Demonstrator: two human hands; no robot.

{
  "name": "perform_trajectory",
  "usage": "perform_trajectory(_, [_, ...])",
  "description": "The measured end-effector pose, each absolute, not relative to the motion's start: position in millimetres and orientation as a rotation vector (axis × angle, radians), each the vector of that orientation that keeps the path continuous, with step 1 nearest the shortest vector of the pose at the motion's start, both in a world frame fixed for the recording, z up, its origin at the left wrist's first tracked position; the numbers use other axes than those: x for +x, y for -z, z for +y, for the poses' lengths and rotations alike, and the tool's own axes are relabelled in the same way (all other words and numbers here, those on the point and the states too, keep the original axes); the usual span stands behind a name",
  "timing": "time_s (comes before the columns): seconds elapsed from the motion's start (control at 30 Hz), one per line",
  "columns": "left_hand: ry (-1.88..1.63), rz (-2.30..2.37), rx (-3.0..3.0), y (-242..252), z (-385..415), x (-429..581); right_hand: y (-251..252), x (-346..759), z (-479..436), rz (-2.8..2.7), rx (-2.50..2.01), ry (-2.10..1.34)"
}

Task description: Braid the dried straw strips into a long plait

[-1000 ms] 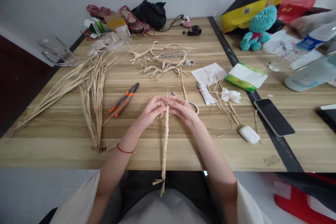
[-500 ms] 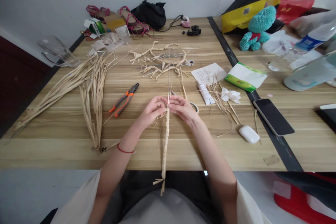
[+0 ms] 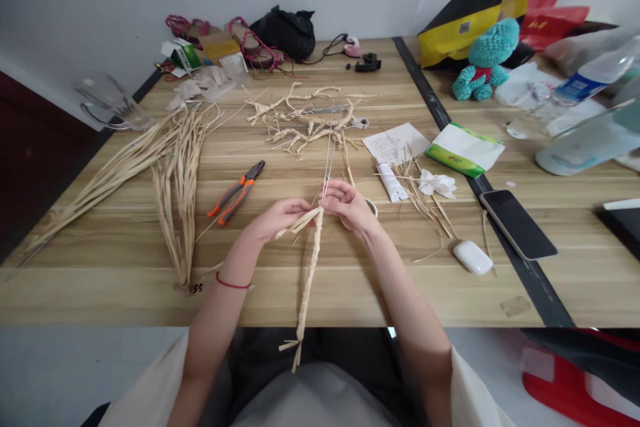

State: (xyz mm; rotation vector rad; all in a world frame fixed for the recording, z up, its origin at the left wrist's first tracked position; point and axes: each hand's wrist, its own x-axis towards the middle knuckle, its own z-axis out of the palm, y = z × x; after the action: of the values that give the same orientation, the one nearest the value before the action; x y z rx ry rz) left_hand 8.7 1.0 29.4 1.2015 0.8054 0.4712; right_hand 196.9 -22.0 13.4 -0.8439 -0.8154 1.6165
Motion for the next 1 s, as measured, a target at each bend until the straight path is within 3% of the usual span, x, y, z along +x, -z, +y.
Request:
perform_trajectory(0.2, [-0.485, 0.707, 1.376, -29.6, 1.8, 5.4, -11.1, 196.9, -20.1, -0.836, -0.869, -1.586])
perform_trajectory(0.47, [-1.289, 1.134, 2.005, -51.8, -9.5, 6.0, -8.1, 199.6, -18.1, -0.704, -0.998, -1.42])
perform_trajectory(0.6, [-0.803, 0.693, 1.835, -65.0, -24.4, 6.1, -7.8, 203.5, -17.1, -0.602, -1.012, -1.344])
perform_trajectory(0.7, [-0.452, 0.701, 1.742, -61.9, -23.5, 8.5, -9.2, 207.2, -16.1, -0.596, -0.997, -1.339])
perform_trajectory(1.0, [-0.722, 0.839, 1.682, -27.3, -13.8, 22.5, -11.2, 206.3, -16.1, -0.635, -0.963, -1.361])
